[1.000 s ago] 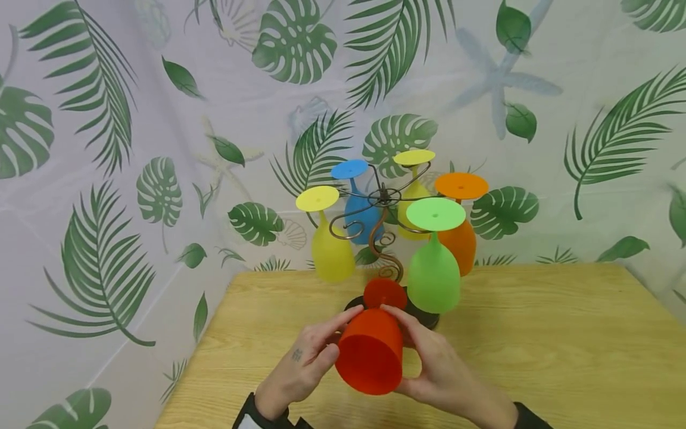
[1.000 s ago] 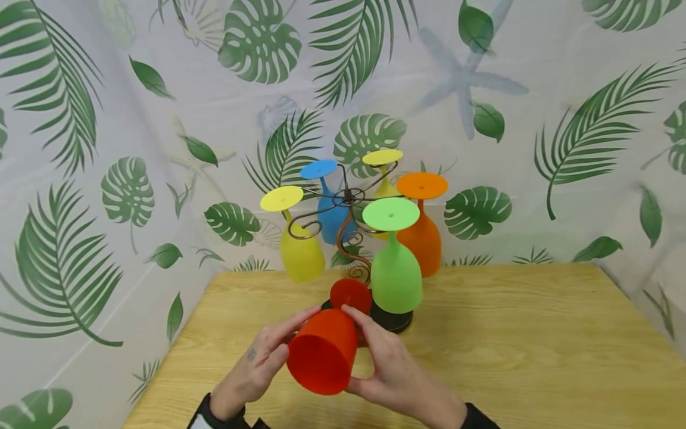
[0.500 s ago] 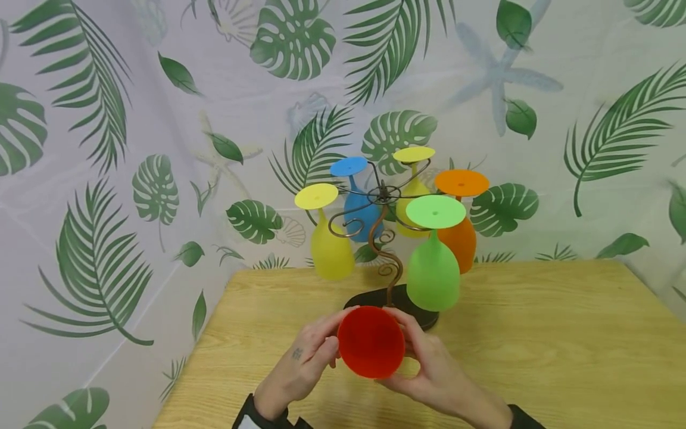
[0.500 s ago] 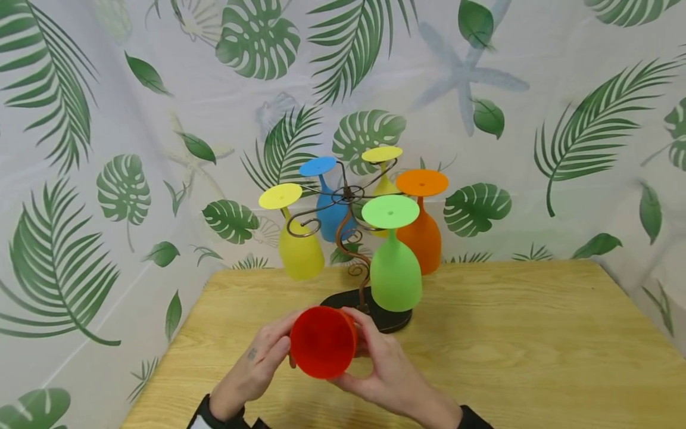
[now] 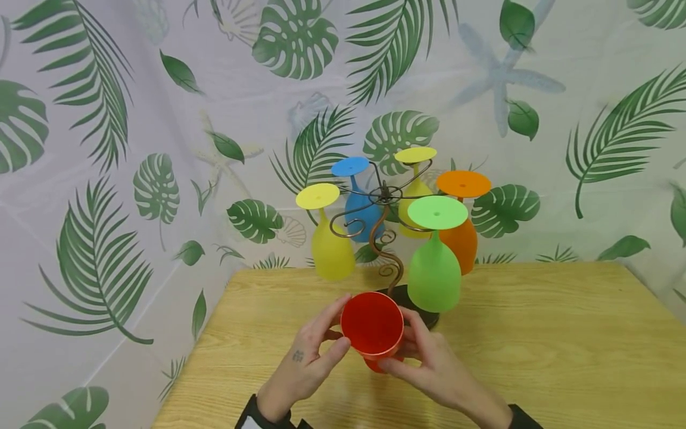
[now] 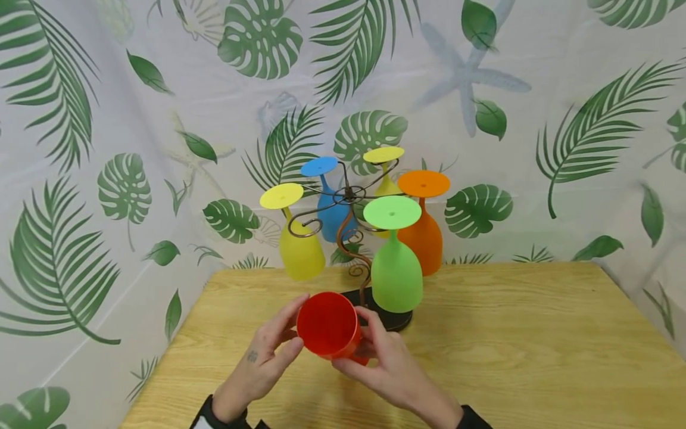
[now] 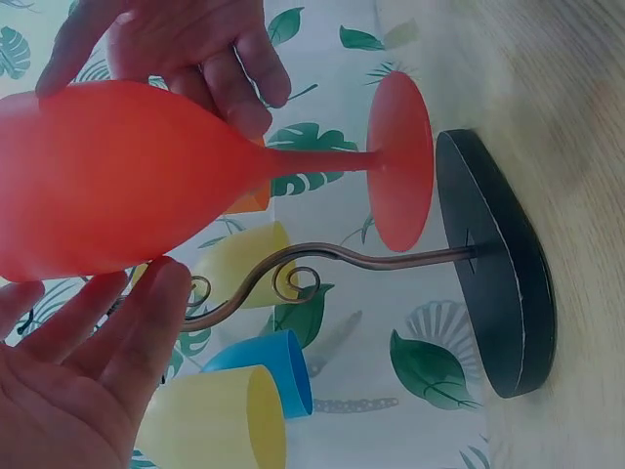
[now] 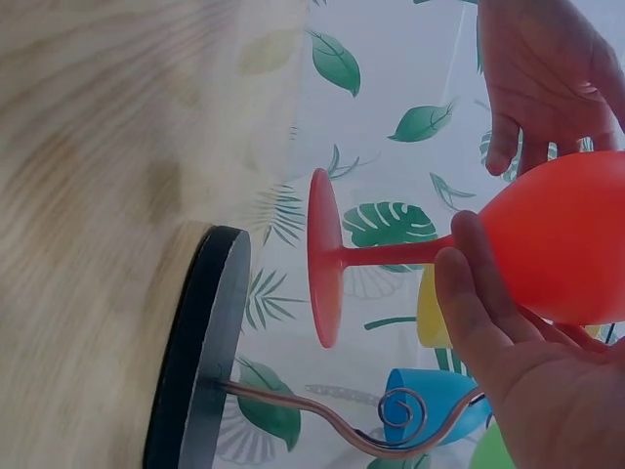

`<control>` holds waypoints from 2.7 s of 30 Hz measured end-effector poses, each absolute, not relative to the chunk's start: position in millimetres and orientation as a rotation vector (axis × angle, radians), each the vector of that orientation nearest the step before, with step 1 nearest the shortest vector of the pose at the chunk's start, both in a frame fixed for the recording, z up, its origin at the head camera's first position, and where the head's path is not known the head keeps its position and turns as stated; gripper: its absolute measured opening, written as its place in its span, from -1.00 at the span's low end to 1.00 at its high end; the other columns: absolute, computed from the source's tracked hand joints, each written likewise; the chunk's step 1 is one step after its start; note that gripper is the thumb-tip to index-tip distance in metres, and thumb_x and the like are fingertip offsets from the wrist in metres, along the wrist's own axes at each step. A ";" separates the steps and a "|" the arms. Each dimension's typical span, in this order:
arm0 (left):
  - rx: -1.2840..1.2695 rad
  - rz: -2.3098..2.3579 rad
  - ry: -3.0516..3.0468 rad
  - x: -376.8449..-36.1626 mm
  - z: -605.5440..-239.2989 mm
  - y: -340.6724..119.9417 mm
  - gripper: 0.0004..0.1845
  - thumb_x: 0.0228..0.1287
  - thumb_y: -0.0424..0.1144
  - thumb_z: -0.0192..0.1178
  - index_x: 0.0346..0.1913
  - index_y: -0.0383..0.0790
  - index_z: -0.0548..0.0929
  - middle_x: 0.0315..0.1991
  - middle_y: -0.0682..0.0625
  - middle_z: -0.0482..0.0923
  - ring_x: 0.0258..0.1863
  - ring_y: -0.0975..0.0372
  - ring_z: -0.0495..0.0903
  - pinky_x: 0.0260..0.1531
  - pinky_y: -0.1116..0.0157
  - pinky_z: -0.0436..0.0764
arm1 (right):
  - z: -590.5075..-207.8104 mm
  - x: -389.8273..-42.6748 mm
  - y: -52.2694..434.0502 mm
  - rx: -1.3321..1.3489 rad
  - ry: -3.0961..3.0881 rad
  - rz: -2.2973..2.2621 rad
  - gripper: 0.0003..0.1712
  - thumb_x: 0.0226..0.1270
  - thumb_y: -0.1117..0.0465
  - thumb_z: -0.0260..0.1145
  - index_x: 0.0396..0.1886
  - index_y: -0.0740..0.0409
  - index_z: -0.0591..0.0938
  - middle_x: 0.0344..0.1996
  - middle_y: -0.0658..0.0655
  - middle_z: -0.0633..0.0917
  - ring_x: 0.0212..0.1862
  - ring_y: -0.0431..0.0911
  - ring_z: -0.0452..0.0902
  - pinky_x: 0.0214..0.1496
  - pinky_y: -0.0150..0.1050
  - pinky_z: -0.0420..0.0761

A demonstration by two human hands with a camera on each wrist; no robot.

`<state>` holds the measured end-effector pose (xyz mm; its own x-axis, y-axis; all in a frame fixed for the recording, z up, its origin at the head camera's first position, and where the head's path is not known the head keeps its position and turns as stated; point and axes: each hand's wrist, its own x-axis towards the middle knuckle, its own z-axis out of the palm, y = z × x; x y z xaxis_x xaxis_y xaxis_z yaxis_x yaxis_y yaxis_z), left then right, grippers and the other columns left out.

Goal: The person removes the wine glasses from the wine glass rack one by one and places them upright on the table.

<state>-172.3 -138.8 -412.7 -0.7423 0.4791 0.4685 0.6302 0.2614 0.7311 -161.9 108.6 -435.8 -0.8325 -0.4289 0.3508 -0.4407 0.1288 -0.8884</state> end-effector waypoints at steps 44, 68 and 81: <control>-0.957 -1.401 -2.753 -179.7 -433.6 -150.3 -0.35 0.60 -0.05 0.02 0.62 -0.12 0.16 0.41 -0.07 0.47 0.14 0.06 0.69 0.04 0.18 0.71 | -468.4 -166.8 99.7 0.864 -2.545 1.939 -0.22 0.47 0.13 0.34 0.51 0.22 0.18 0.21 0.35 0.61 -0.11 0.03 0.79 -0.04 -0.41 0.68; -0.853 -1.424 -2.773 -181.4 -420.5 -156.9 -0.34 0.60 0.01 -0.02 0.61 -0.07 0.11 0.44 -0.06 0.44 0.32 0.07 0.54 0.20 0.04 0.62 | -466.5 -166.6 121.5 0.679 -2.580 2.075 -0.03 0.36 0.15 0.44 0.50 0.39 0.07 0.31 0.54 0.45 -0.05 -0.02 0.74 0.01 -0.28 0.73; -0.984 -1.263 -2.706 -195.3 -390.8 -150.5 -0.36 0.59 -0.08 0.02 0.63 0.02 0.15 0.59 0.13 0.17 0.52 0.14 0.28 0.33 -0.01 0.51 | -433.6 -171.3 191.5 0.391 -2.625 1.564 -0.06 0.42 0.08 0.39 0.56 0.31 0.08 0.27 0.48 0.50 0.05 0.15 0.70 -0.04 -0.09 0.75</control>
